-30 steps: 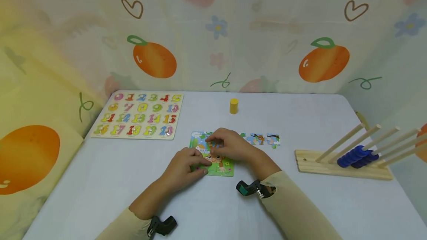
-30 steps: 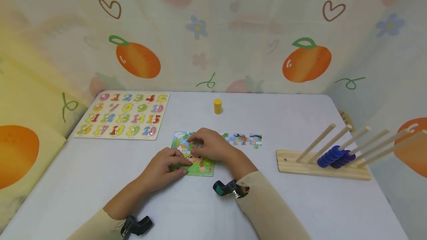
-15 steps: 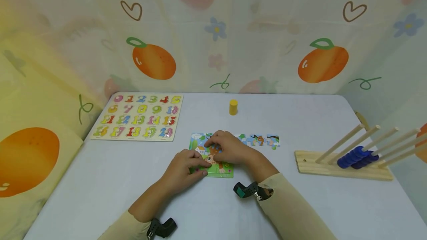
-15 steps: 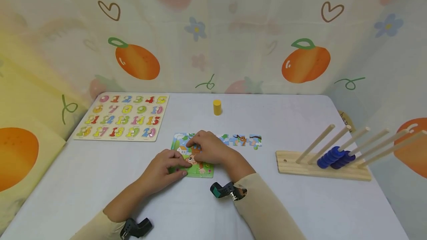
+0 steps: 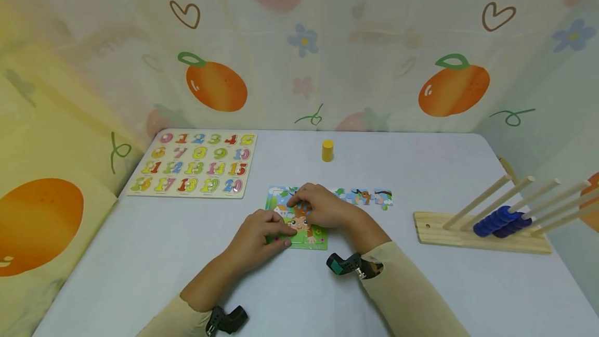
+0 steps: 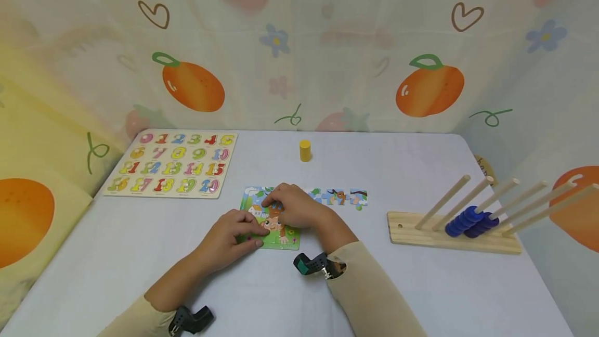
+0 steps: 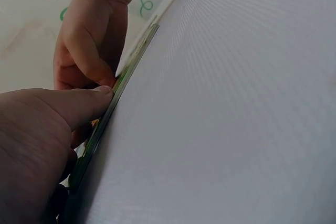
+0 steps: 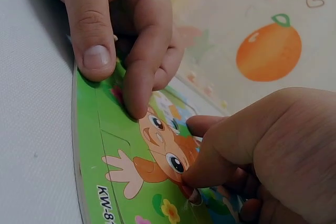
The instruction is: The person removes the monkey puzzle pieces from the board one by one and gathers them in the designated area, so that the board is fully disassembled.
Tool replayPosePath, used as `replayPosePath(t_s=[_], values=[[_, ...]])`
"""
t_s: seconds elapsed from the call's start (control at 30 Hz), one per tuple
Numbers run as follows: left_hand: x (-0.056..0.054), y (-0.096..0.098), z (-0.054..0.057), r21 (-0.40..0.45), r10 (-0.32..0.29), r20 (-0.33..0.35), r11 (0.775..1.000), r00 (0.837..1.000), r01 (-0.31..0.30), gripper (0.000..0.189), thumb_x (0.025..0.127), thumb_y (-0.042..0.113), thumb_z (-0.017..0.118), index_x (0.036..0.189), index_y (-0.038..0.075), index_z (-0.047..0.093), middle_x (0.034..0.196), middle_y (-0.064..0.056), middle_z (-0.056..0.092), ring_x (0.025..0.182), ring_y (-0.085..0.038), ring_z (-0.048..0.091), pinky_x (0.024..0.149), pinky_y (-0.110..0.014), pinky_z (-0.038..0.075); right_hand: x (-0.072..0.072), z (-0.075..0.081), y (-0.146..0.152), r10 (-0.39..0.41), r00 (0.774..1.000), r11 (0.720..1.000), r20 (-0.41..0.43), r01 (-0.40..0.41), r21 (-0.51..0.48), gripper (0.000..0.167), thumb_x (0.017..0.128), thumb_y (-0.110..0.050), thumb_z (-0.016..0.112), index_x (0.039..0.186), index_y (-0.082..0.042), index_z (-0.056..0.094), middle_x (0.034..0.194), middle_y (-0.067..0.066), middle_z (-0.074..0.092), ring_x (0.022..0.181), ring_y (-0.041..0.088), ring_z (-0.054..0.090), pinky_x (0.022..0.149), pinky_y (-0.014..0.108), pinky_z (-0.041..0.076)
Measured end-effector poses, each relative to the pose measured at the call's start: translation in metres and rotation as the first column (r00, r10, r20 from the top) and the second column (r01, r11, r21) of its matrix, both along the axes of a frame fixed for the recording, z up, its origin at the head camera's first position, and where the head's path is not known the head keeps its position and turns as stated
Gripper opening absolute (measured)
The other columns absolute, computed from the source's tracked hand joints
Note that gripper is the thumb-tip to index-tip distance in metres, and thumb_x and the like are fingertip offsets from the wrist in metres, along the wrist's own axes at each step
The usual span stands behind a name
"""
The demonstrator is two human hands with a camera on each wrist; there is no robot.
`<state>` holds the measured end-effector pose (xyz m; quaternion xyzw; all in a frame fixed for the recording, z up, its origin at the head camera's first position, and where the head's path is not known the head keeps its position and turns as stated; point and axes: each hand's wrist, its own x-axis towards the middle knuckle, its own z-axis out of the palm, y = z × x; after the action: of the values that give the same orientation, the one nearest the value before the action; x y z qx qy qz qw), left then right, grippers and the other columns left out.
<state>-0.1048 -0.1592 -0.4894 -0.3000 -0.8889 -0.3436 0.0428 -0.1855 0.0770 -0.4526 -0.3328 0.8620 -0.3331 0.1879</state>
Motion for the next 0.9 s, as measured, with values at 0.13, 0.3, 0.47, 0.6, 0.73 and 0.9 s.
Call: replayPosePath(t_s=[0.13,0.3,0.47,0.6,0.73,0.9], values=[[0.0,-0.0001,0.0,0.01,-0.009,-0.01,1.0,1.0,0.009,0.021,0.088,0.019,0.09,0.108,0.025,0.087,0.104,0.014,0.065,0.092,-0.008,0.051,0.078,-0.031,0.043,-0.0004,-0.0009,-0.0003,-0.005,1.0,1.0,0.009,0.005,-0.015,0.052,0.083,0.01,0.067,0.129,-0.012,0.074,0.133,0.005,0.061,0.127,0.025,0.055,0.109,0.043,0.043],[0.0,0.0002,0.0009,0.003,-0.004,-0.002,1.0,1.0,0.004,0.021,0.088,0.02,0.089,0.109,0.024,0.087,0.104,0.014,0.065,0.092,-0.008,0.05,0.078,-0.031,0.042,-0.0012,-0.0002,0.0003,0.003,1.0,1.0,0.009,-0.003,-0.026,0.051,0.084,0.01,0.067,0.129,-0.01,0.074,0.133,0.005,0.062,0.125,0.023,0.055,0.109,0.041,0.044],[-0.0003,0.0003,0.0006,0.001,0.001,0.0,1.0,1.0,-0.001,0.022,0.088,0.019,0.09,0.109,0.024,0.087,0.105,0.014,0.065,0.093,-0.008,0.05,0.079,-0.032,0.042,-0.0016,0.0013,0.0007,-0.008,0.999,0.999,0.035,0.009,-0.036,0.045,0.083,0.012,0.067,0.12,-0.012,0.077,0.13,0.004,0.061,0.128,0.025,0.054,0.112,0.044,0.042],[-0.0009,0.0001,-0.0006,0.007,0.002,-0.016,1.0,1.0,-0.002,0.022,0.087,0.019,0.09,0.109,0.024,0.087,0.104,0.014,0.065,0.093,-0.008,0.05,0.078,-0.032,0.042,-0.0015,0.0013,0.0,-0.013,0.999,0.999,0.05,0.015,-0.042,0.043,0.083,0.013,0.067,0.116,-0.012,0.076,0.131,0.005,0.06,0.13,0.026,0.052,0.114,0.046,0.041],[-0.0012,-0.0001,-0.0012,0.009,0.002,-0.021,1.0,1.0,-0.001,0.023,0.087,0.018,0.091,0.109,0.024,0.087,0.104,0.014,0.065,0.092,-0.008,0.05,0.077,-0.032,0.042,-0.0013,0.001,-0.0006,-0.016,0.999,1.0,0.035,0.016,-0.018,0.052,0.085,0.011,0.068,0.131,-0.011,0.071,0.135,0.005,0.061,0.129,0.026,0.053,0.112,0.045,0.042],[-0.0011,-0.0001,-0.0012,-0.002,0.004,0.003,1.0,1.0,-0.004,0.022,0.088,0.019,0.09,0.109,0.025,0.087,0.105,0.015,0.065,0.091,-0.008,0.049,0.077,-0.031,0.042,-0.0019,0.0004,-0.0004,-0.013,0.999,1.0,0.043,0.013,-0.001,0.054,0.085,0.01,0.068,0.133,-0.014,0.073,0.136,0.004,0.06,0.131,0.026,0.052,0.113,0.045,0.041]])
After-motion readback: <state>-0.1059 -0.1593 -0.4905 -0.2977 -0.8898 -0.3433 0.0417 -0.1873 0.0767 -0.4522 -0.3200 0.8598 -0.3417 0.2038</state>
